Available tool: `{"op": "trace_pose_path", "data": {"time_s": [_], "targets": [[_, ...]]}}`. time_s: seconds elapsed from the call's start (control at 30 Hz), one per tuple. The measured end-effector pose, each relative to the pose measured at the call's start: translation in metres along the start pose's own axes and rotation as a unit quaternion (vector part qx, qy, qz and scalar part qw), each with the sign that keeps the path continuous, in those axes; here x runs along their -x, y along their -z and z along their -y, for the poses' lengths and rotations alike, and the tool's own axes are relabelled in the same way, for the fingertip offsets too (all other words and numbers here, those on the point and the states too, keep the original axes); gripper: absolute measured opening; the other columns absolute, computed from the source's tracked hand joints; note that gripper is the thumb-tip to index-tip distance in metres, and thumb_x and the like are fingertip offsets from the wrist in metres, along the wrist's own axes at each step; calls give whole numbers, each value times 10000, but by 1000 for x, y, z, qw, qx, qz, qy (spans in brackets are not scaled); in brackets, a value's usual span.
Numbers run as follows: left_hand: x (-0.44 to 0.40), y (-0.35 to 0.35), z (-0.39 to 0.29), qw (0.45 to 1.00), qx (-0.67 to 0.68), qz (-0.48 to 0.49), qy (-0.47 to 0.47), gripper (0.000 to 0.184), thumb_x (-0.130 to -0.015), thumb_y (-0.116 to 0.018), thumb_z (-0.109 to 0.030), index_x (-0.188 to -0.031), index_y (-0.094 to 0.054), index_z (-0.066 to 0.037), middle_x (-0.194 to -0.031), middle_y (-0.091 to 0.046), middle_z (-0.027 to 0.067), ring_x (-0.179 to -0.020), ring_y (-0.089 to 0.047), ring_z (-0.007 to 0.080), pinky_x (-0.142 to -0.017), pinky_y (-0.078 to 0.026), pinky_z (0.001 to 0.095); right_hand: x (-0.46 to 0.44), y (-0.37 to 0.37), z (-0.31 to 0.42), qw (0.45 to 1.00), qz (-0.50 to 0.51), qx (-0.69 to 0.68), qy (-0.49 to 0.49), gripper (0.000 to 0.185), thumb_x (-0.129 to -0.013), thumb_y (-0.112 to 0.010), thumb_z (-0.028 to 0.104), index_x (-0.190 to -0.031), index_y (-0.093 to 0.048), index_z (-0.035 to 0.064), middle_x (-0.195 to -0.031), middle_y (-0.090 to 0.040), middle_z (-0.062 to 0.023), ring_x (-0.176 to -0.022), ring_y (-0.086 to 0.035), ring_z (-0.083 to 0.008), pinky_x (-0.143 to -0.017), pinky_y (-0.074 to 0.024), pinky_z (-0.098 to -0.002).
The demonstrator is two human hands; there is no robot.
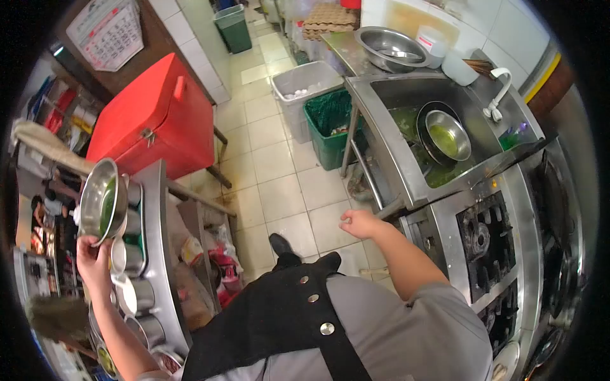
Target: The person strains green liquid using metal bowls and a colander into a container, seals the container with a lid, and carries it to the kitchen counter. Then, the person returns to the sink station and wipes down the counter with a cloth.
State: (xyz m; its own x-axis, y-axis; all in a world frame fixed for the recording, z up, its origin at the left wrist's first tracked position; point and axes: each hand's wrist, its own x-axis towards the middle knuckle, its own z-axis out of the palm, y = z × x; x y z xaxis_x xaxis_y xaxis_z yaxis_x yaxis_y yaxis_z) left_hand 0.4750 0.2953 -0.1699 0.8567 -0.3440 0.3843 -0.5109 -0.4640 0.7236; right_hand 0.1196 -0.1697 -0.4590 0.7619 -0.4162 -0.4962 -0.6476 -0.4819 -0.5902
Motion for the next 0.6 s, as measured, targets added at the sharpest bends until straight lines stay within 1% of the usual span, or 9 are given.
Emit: {"op": "trace_pose_path", "data": {"time_s": [0.13, 0.23, 0.27, 0.33, 0.4, 0.43, 0.53, 0.57, 0.6], "targets": [[-92, -89, 0, 992, 96, 64, -47, 270, -785, -682, 94, -925, -504, -54, -858, -541, -24, -795, -542, 52, -734, -437, 188, -13, 42, 33, 998, -48, -28, -26, 415, -845, -636, 346, -1143, -615, 59, -887, -682, -147, -871, -655, -294, -797, -510, -370], [-165, -149, -3, 988, 75, 109, -84, 262, -775, -691, 79, -932, -515, -36, -909, -557, 7, -866, -577, 85, -799, -462, 227, -22, 64, 53, 995, -82, -7, -60, 410, -847, -637, 340, -1145, -613, 60, -861, -671, -134, -845, -650, -274, -775, -507, -372], [-187, -170, -10, 982, 103, 129, -90, 255, -772, -701, 65, -929, -521, -26, -913, -565, 17, -880, -586, 97, -821, -467, 236, -27, 71, 58, 993, -101, -10, -62, 403, -849, -635, 334, -1146, -614, 62, -856, -667, -132, -836, -646, -272, -769, -506, -373], [-232, -216, -9, 974, 100, 157, -126, 252, -769, -714, 49, -917, -519, -14, -906, -567, 30, -872, -590, 107, -828, -471, 244, -31, 84, 68, 989, -132, -15, -68, 389, -855, -631, 323, -1147, -616, 67, -845, -660, -128, -818, -638, -269, -757, -505, -374], [-270, -261, -19, 968, 100, 193, -130, 256, -766, -730, 28, -905, -518, -8, -896, -564, 33, -889, -583, 110, -834, -470, 257, -29, 106, 88, 978, -172, -75, -95, 359, -860, -634, 292, -1141, -622, 69, -844, -660, -116, -792, -630, -254, -740, -507, -362], [-284, -285, -29, 965, 92, 198, -143, 256, -765, -742, 9, -893, -521, -13, -894, -559, 26, -888, -572, 104, -823, -466, 254, -29, 117, 98, 970, -193, -105, -107, 345, -862, -635, 277, -1138, -625, 70, -843, -660, -111, -779, -627, -247, -731, -508, -357], [-328, -363, -43, 952, 141, 200, -182, 251, -774, -756, -39, -878, -529, -15, -847, -556, 19, -790, -536, 92, -745, -459, 245, -38, 144, 103, 939, -291, -161, -84, 287, -881, -638, 217, -1120, -634, 59, -826, -660, -76, -730, -615, -166, -677, -504, -313], [-340, -386, -52, 954, 125, 205, -179, 253, -775, -759, -52, -877, -531, -15, -839, -558, 19, -781, -531, 94, -738, -459, 250, -45, 153, 102, 923, -325, -192, -76, 268, -886, -638, 199, -1109, -636, 50, -820, -657, -63, -720, -604, -140, -662, -497, -295], [-354, -431, -74, 953, 115, 215, -180, 255, -777, -762, -64, -877, -532, -16, -830, -561, 19, -772, -527, 97, -731, -459, 255, -56, 171, 91, 901, -366, -221, -74, 250, -891, -637, 181, -1098, -639, 42, -813, -654, -50, -711, -593, -114, -647, -490, -277]]}}
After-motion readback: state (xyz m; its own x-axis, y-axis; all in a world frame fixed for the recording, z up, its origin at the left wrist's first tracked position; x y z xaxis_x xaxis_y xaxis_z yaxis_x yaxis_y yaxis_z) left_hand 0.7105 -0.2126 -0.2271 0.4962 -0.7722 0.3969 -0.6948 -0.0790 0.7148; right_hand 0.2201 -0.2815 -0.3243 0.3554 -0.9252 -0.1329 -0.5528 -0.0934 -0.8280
